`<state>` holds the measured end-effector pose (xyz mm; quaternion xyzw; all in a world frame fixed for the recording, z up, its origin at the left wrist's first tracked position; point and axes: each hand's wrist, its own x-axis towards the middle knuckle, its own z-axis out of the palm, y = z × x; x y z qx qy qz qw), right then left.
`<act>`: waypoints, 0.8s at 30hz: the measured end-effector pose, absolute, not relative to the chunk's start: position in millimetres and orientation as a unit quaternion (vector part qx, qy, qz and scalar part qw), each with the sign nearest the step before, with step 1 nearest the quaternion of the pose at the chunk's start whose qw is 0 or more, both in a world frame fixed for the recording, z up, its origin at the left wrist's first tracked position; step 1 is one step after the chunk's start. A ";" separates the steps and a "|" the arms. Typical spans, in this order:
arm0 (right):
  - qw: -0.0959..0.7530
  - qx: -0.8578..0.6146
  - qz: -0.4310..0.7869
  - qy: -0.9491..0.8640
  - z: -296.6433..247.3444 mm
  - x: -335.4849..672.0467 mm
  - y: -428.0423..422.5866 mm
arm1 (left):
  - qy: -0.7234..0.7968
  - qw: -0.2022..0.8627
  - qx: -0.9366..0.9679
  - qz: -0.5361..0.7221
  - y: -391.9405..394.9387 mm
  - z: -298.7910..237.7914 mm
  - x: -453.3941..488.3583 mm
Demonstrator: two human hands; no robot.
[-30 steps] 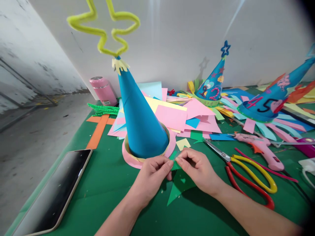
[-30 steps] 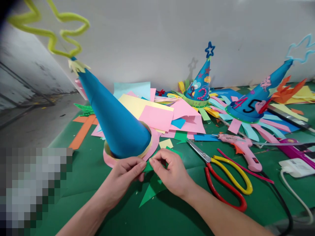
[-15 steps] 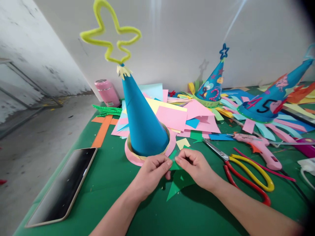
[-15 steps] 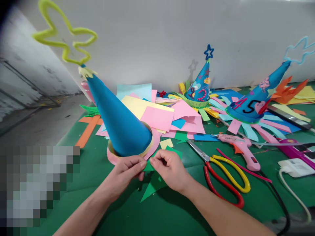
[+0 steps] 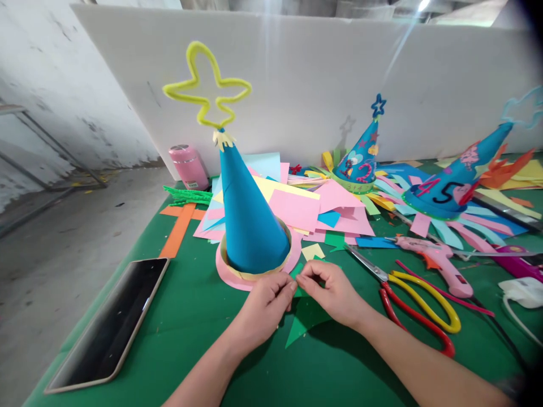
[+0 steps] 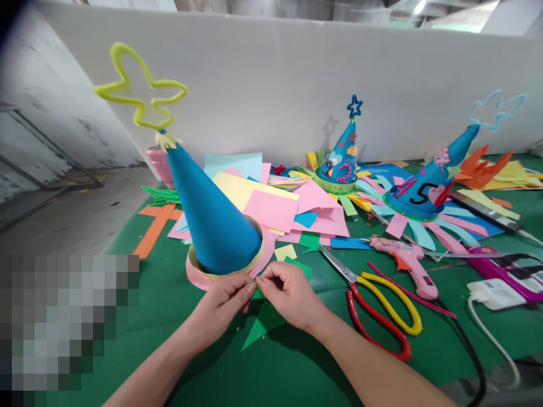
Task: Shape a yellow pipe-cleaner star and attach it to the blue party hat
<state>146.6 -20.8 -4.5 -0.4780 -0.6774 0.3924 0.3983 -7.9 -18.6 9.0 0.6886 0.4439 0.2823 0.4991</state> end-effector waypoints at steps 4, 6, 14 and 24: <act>0.391 -0.486 0.412 -0.664 -11.0 148.8 -18.2 | 0.436 0.493 0.688 0.304 -17.5 6.0 -7.2; 0.391 -0.490 0.437 -0.646 -12.2 150.4 -17.3 | 0.435 0.498 0.684 0.308 -17.1 7.0 -7.4; 0.419 -0.471 0.408 -0.660 -11.2 152.7 -19.4 | 0.445 0.533 0.652 0.305 -17.1 13.2 -8.9; 0.438 -0.478 0.398 -0.648 -9.8 151.4 -20.1 | 0.436 0.619 0.563 0.331 -16.6 6.9 -8.4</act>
